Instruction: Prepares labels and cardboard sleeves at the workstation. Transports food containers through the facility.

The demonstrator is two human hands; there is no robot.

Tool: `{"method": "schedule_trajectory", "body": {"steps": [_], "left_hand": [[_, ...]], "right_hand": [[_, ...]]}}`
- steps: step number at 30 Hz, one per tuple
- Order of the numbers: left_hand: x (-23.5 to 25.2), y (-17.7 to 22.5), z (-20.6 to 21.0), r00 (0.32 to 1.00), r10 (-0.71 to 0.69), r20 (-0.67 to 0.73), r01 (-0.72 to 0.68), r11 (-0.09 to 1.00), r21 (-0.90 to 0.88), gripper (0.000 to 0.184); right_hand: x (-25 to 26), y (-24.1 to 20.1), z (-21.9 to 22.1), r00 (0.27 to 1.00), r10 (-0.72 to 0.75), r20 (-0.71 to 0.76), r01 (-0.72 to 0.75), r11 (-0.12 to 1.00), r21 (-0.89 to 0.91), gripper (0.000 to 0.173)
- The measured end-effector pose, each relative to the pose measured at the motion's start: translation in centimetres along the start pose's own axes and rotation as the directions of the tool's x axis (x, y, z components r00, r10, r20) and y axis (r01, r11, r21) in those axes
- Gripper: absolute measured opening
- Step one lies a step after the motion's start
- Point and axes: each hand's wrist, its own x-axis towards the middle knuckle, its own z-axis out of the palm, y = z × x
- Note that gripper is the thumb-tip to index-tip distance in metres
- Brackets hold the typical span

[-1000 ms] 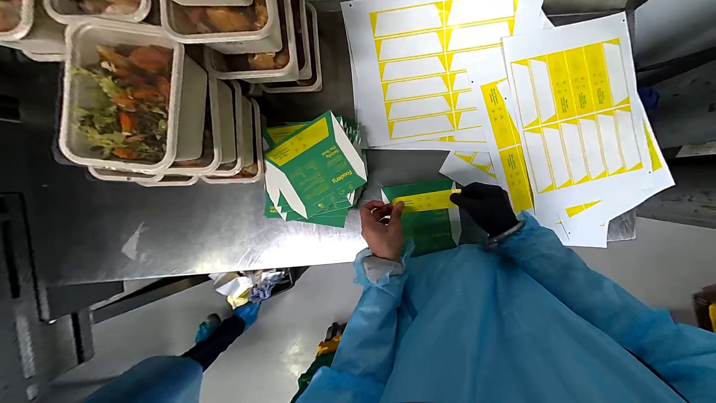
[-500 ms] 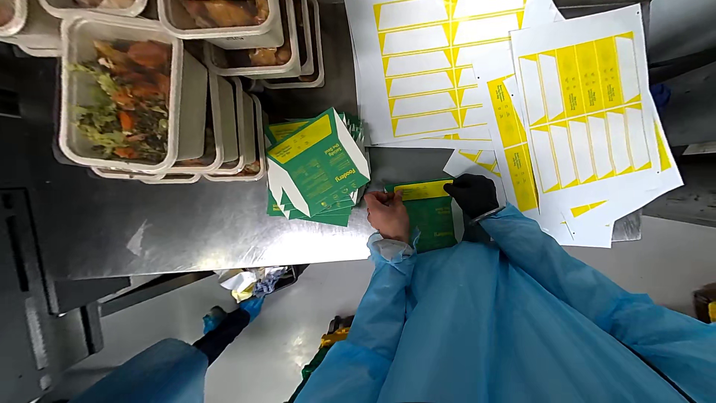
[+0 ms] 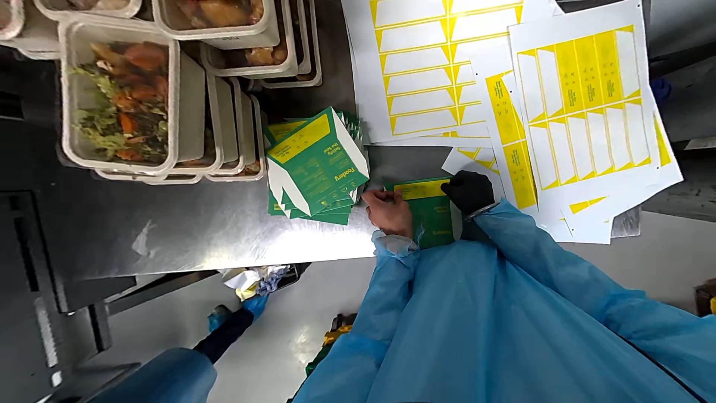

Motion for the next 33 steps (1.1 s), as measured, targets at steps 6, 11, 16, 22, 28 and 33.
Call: {"method": "schedule_trajectory", "body": {"steps": [6, 11, 16, 22, 28, 33], "left_hand": [[-0.5, -0.7, -0.8, 1.0, -0.023, -0.001, 0.023, 0.999, -0.038, 0.065], [-0.9, -1.7, -1.4, 0.995, 0.098, 0.006, -0.098, 0.994, 0.051, 0.067], [-0.9, -5.4, 1.6, 0.538, 0.831, 0.14, -0.843, 0.533, 0.076, 0.035], [0.3, -9.0, 1.9, 0.581, 0.771, 0.26, -0.802, 0.488, 0.345, 0.095], [-1.2, -9.0, 1.5, 0.768, 0.631, 0.113, -0.602, 0.649, 0.465, 0.121], [-2.4, -8.7, -3.4, 0.531, 0.657, 0.535, -0.831, 0.529, 0.175, 0.13]], "right_hand": [[0.2, -0.2, -1.1, 0.996, 0.022, 0.082, -0.013, 0.993, -0.113, 0.05], [-0.7, 0.5, -1.0, 0.978, -0.203, -0.054, 0.181, 0.944, -0.275, 0.056], [-1.7, 2.5, 2.3, 0.479, -0.873, -0.087, 0.774, 0.467, -0.427, 0.033], [-1.3, 5.5, 3.6, 0.594, -0.796, 0.119, 0.76, 0.506, -0.407, 0.071], [-2.6, 7.5, 3.7, 0.693, -0.72, -0.036, 0.631, 0.63, -0.453, 0.081], [-3.8, 10.6, 1.9, 0.503, -0.798, -0.331, 0.612, 0.6, -0.515, 0.045]]}}
